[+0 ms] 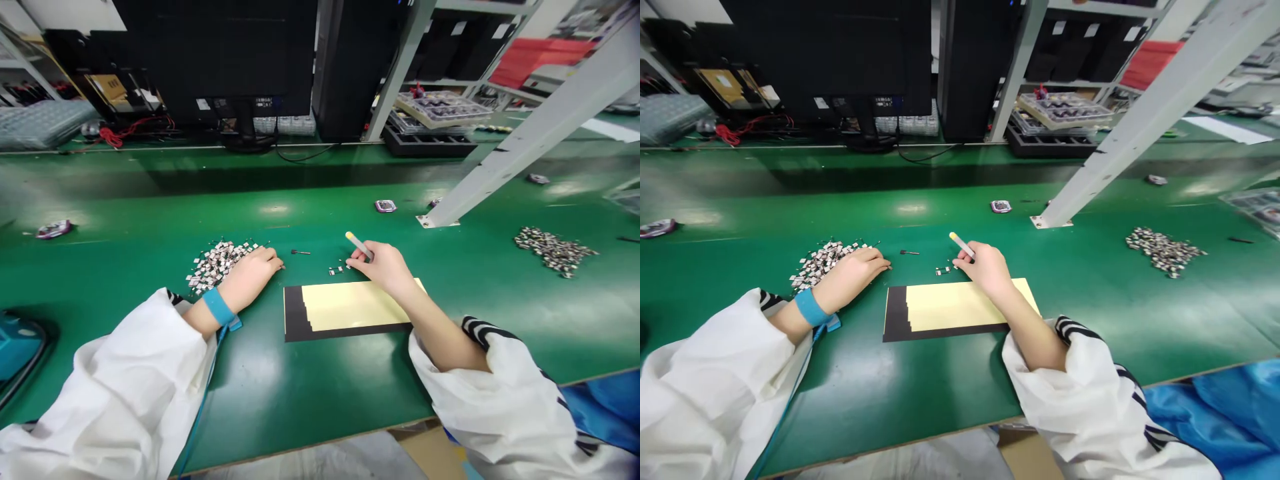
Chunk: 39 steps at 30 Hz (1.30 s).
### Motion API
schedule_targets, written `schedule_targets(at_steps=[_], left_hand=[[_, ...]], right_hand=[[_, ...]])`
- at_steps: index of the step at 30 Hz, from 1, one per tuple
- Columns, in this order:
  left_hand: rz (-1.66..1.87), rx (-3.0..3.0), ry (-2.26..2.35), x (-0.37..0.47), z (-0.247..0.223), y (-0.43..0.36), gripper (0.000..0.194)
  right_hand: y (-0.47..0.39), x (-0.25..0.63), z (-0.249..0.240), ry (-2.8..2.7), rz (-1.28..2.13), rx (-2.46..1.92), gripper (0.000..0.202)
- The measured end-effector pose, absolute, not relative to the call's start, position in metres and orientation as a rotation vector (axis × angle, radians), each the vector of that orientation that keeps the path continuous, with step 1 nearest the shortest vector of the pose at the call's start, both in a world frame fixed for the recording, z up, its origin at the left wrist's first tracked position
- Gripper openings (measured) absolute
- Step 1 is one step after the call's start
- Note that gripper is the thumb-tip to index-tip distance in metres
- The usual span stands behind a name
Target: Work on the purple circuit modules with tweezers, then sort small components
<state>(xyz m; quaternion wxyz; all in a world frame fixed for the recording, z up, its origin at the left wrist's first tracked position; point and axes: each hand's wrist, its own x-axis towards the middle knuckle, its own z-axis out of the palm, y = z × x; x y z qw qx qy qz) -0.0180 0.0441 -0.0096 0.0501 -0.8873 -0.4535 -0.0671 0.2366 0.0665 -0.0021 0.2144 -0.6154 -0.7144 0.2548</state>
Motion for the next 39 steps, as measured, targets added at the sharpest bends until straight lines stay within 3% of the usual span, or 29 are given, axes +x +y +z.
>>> schedule_targets(at_steps=[7,9,14,16,19,21,27,30,39], left_hand=[[-0.252,-2.779,-1.447,-0.008,-0.008,0.038,0.019],[-0.267,-2.777,-1.501,-0.007,-0.007,0.036,0.019],[-0.424,-2.768,-1.622,-0.006,-0.004,0.031,0.016],[-0.712,-2.821,-1.75,0.0,-0.005,0.026,0.013],[-1.434,-2.928,-2.041,0.012,-0.011,0.016,0.011],[-1.663,-2.993,-2.116,0.019,-0.016,0.012,0.009],[-1.357,-3.168,-1.826,0.02,-0.018,0.013,0.014],[-1.365,-3.176,-1.853,0.018,-0.017,0.015,0.013],[-1.253,-3.184,-1.817,0.017,-0.016,0.021,0.022]], right_hand=[[0.013,0.195,0.0,-2.416,0.778,-1.113,0.008],[0.002,0.188,-0.005,-2.561,0.792,-0.992,0.017],[-0.004,0.183,-0.011,-2.643,0.652,-1.244,0.036],[-0.007,0.18,-0.01,-2.667,0.573,-1.34,0.04],[-0.012,0.176,-0.008,-2.73,0.429,-1.435,0.04],[-0.015,0.174,-0.009,-2.78,0.304,-1.438,0.038],[-0.016,0.174,-0.011,-2.803,0.251,-1.374,0.044],[-0.016,0.174,-0.01,-2.786,0.29,-1.366,0.053],[-0.012,0.175,-0.013,-2.742,0.26,-1.232,0.051]])
